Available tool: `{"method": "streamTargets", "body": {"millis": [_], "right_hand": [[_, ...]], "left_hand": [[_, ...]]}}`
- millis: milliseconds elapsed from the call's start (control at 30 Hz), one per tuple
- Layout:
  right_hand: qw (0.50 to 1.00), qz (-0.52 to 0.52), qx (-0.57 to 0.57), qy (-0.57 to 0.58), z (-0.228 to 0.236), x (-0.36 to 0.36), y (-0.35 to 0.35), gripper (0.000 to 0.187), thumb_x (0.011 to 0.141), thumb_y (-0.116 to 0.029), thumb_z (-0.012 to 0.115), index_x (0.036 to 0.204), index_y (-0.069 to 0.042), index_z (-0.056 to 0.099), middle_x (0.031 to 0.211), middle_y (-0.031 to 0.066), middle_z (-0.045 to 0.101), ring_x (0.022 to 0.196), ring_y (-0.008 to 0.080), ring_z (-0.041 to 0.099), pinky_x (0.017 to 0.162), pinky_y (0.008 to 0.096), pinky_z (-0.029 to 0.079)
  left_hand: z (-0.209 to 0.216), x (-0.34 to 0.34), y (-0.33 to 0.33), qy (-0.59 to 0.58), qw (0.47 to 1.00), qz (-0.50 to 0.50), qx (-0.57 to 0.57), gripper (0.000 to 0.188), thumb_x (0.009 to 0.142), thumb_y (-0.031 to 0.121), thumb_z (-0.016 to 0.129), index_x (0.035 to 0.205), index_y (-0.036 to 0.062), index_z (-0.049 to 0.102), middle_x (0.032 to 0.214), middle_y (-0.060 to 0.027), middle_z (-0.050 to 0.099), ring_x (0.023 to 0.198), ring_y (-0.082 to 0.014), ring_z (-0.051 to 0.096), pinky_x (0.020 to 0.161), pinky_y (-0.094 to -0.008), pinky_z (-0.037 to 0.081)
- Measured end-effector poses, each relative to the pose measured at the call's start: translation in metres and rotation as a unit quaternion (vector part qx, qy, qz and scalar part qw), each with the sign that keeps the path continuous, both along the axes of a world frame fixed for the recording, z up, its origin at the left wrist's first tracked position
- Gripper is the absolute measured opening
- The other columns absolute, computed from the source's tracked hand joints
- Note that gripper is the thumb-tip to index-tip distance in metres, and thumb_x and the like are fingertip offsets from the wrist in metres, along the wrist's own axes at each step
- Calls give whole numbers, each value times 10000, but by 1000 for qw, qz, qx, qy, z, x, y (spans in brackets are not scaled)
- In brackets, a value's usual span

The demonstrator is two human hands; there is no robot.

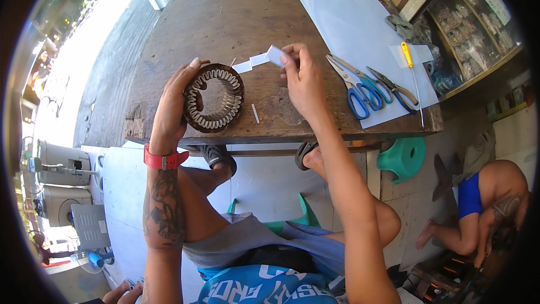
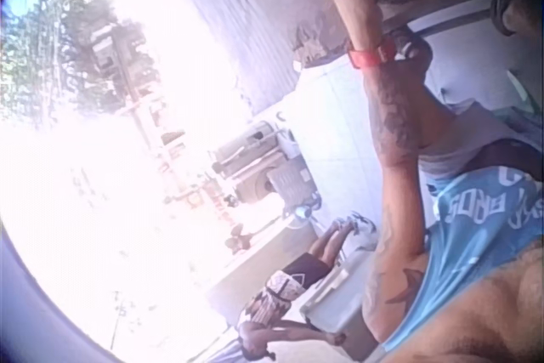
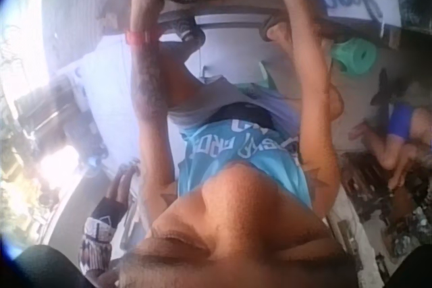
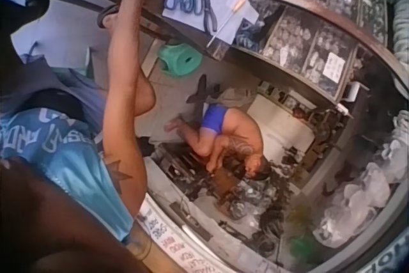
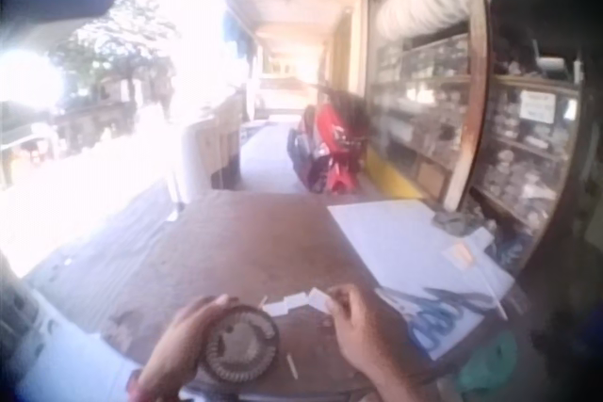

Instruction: The person inserts small white rectangular pieces into the slots of a circular metal gear-like component. They repeatedly pick up pieces from the table and place them into the gear, rotating the gear as needed to access different slots.

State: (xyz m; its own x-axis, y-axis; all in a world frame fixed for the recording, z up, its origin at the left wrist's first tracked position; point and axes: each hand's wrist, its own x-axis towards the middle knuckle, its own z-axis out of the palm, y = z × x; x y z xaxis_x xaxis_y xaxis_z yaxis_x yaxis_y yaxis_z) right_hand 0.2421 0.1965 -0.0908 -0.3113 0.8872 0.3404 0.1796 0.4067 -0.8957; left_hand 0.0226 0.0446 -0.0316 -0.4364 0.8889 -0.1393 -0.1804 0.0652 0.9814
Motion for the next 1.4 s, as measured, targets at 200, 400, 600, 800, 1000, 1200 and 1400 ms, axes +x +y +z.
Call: {"method": "streamTargets", "body": {"millis": [200, 400, 600, 800, 1000, 1200, 1400], "right_hand": [[989, 96, -82, 79, 1, 8, -44, 232, 1165, -212, 570, 1268, -11, 621, 1084, 59, 719, 929, 132, 714, 848, 307, 610], [986, 64, -110, 108, -11, -3, -67, 246, 1167, -257, 581, 1218, -21, 628, 1091, 47, 699, 962, 106, 684, 838, 286, 580], [984, 73, -115, 113, -15, -5, -78, 315, 1147, -244, 625, 1378, -33, 659, 1107, 34, 700, 978, 96, 676, 859, 264, 572], [989, 86, -42, 110, -16, -6, -85, 393, 1023, -139, 788, 1398, -56, 707, 1139, 63, 725, 986, 152, 724, 823, 331, 606], [966, -1, 250, -70, -8, -6, -89, 376, 889, -65, 853, 1247, -44, 737, 1130, 122, 728, 993, 293, 740, 848, 398, 615], [943, -28, 323, -80, -7, -18, -77, 314, 856, -58, 862, 1147, -61, 742, 1092, 97, 720, 979, 299, 724, 845, 416, 607], [923, -2, 364, -126, -12, -21, -76, 310, 853, -54, 855, 1144, -70, 750, 1083, 81, 711, 1006, 283, 714, 857, 405, 602]], "left_hand": [[1, 6, 2, -15, 1000, 15, 11, 372, 1085, 372, 670, 1189, 17, 716, 1040, -59, 740, 881, -107, 700, 772, -260, 564], [0, 6, 0, -8, 1000, 24, 13, 396, 1071, 381, 688, 1186, 4, 723, 1036, -61, 737, 902, -107, 689, 776, -262, 552], [2, 4, -1, 41, 999, 29, -8, 484, 1039, 420, 718, 1221, -28, 725, 1063, -94, 731, 964, -145, 665, 824, -291, 528], [-2, 4, 3, 54, 998, 25, 0, 500, 1035, 422, 715, 1221, -42, 728, 1079, -114, 736, 974, -164, 660, 836, -302, 521], [-2, 4, 3, 59, 998, 29, 1, 498, 1031, 416, 717, 1209, -48, 732, 1084, -125, 742, 978, -169, 669, 852, -305, 530], [2, 7, 3, 60, 998, 28, -2, 507, 1028, 415, 723, 1210, -59, 729, 1089, -135, 750, 999, -169, 679, 888, -314, 542], [0, 7, 5, 63, 998, 21, 12, 519, 1028, 413, 729, 1229, -65, 724, 1100, -139, 754, 1011, -171, 688, 904, -311, 544]]}}
